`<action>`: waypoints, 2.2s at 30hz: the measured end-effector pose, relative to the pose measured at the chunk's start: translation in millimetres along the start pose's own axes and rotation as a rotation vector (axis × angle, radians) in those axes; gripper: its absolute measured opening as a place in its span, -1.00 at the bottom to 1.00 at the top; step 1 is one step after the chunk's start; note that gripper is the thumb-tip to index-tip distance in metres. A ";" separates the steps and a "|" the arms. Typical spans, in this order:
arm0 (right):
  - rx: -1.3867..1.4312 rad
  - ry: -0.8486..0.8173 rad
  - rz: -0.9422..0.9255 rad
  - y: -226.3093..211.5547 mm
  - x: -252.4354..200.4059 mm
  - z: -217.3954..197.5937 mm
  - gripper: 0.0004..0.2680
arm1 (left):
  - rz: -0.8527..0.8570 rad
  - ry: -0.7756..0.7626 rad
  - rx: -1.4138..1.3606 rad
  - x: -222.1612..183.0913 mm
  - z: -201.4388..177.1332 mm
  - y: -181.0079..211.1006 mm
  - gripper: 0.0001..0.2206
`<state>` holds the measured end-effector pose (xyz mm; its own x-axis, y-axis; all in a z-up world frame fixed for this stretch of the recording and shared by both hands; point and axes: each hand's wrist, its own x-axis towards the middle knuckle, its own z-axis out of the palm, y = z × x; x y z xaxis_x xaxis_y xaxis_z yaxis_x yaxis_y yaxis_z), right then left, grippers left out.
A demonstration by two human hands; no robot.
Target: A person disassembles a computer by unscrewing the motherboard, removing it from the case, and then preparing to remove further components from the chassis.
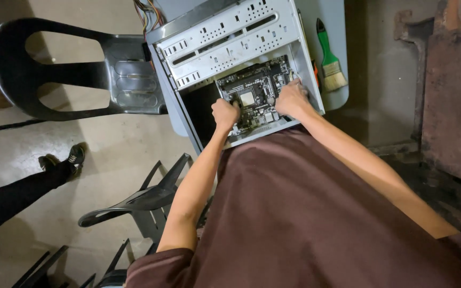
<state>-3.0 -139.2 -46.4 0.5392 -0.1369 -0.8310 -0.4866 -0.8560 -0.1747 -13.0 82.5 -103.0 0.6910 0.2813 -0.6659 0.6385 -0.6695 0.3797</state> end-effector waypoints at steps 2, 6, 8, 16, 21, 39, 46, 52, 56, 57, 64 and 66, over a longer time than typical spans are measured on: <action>-0.013 0.007 0.015 8.5 36.2 11.1 -0.27 | 0.008 0.004 -0.018 -2.9 -2.3 5.9 -0.55; 0.020 -0.078 0.012 3.7 33.4 -0.2 -0.22 | -0.012 0.034 -0.011 11.8 8.9 -9.6 -0.44; 0.056 -0.084 -0.036 3.8 31.1 -4.0 -0.25 | -0.010 0.053 -0.012 14.5 10.4 -13.3 -0.34; 0.159 -0.130 0.054 -4.8 -4.1 -30.3 -0.25 | 0.135 -0.001 -0.039 -4.6 -2.9 -1.8 -0.36; 0.245 -0.094 0.068 -2.0 -6.6 -31.8 -0.24 | 0.130 0.006 -0.003 18.0 9.9 -15.9 -0.40; -0.415 -0.128 -0.451 21.1 56.5 -7.9 -0.67 | 0.086 -0.016 0.103 -0.9 -8.1 1.5 -0.50; -0.548 -0.081 -0.545 25.0 64.5 0.8 -0.72 | 0.101 0.023 0.078 12.7 4.7 -15.3 -0.50; -0.721 -0.049 -0.540 -1.0 31.0 -5.9 -0.80 | 0.103 0.007 0.071 16.8 0.0 -15.9 -0.43; -0.731 -0.077 -0.541 -3.3 26.4 -9.2 -0.79 | 0.096 -0.006 0.060 13.0 -1.2 -14.8 -0.41; -0.735 -0.071 -0.542 -4.2 24.1 -10.0 -0.79 | 0.093 -0.004 0.069 14.0 -0.3 -14.9 -0.39; -0.781 -0.082 -0.517 -4.4 22.7 -10.4 -0.71 | 0.093 -0.021 0.086 16.9 -1.2 -15.4 -0.37; -0.744 -0.060 -0.535 2.3 37.0 -2.0 -0.73 | 0.110 -0.016 0.083 15.2 -1.6 -15.2 -0.38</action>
<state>17.2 -147.3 -76.6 0.5180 0.3784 -0.7671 0.3970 -0.9008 -0.1762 -11.7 98.1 -117.9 0.7489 0.1924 -0.6341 0.5286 -0.7506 0.3965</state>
